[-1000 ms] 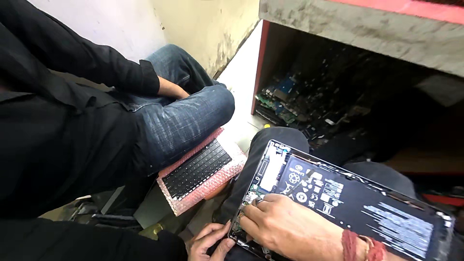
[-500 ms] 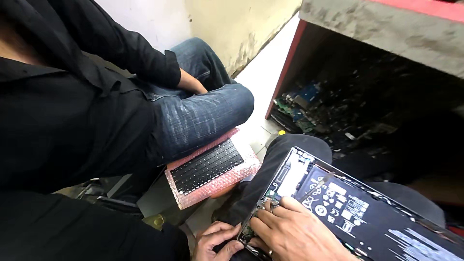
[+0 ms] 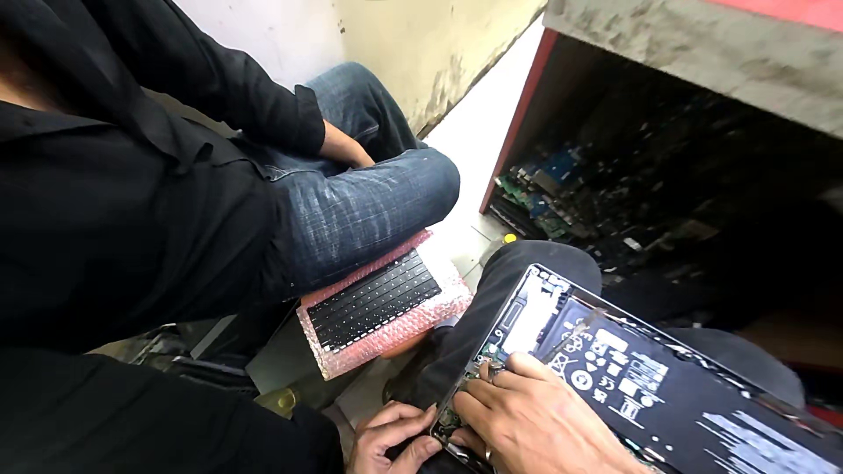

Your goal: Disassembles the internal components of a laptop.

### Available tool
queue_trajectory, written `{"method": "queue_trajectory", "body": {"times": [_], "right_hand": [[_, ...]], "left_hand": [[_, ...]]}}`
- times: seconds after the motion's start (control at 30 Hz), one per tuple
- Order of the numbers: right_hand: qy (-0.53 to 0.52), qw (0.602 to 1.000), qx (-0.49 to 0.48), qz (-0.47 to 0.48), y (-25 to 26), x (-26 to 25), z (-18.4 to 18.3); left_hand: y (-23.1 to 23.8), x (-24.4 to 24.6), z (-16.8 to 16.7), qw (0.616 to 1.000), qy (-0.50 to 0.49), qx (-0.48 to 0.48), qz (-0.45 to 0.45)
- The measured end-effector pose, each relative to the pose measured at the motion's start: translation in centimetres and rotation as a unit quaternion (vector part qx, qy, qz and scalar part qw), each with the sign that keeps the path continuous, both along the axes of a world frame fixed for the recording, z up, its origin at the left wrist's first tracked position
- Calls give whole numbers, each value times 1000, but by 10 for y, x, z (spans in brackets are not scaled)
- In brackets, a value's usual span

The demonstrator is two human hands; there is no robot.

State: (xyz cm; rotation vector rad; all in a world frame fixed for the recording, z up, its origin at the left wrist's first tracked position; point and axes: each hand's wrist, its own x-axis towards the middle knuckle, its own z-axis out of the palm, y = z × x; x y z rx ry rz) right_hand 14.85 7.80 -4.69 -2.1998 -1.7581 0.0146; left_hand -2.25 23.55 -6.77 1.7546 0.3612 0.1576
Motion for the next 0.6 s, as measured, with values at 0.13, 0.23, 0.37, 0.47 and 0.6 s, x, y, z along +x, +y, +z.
{"method": "queue_trajectory", "body": {"times": [0.13, 0.23, 0.37, 0.47, 0.6], "right_hand": [[12, 1000, -3, -1, 0, 1, -3], [17, 1000, -1, -6, 0, 1, -3], [15, 1000, 0, -13, -1, -1, -1], [4, 1000, 2, -18, -1, -4, 3], [4, 1000, -3, -15, 1, -3, 7]], "left_hand": [[1, 0, 1, 1000, 5, -5, 0], [2, 0, 2, 1000, 7, -4, -6], [2, 1, 4, 1000, 10, -2, -11], [3, 1, 4, 1000, 9, 0, -12], [1, 1, 9, 1000, 22, 3, -11]]}}
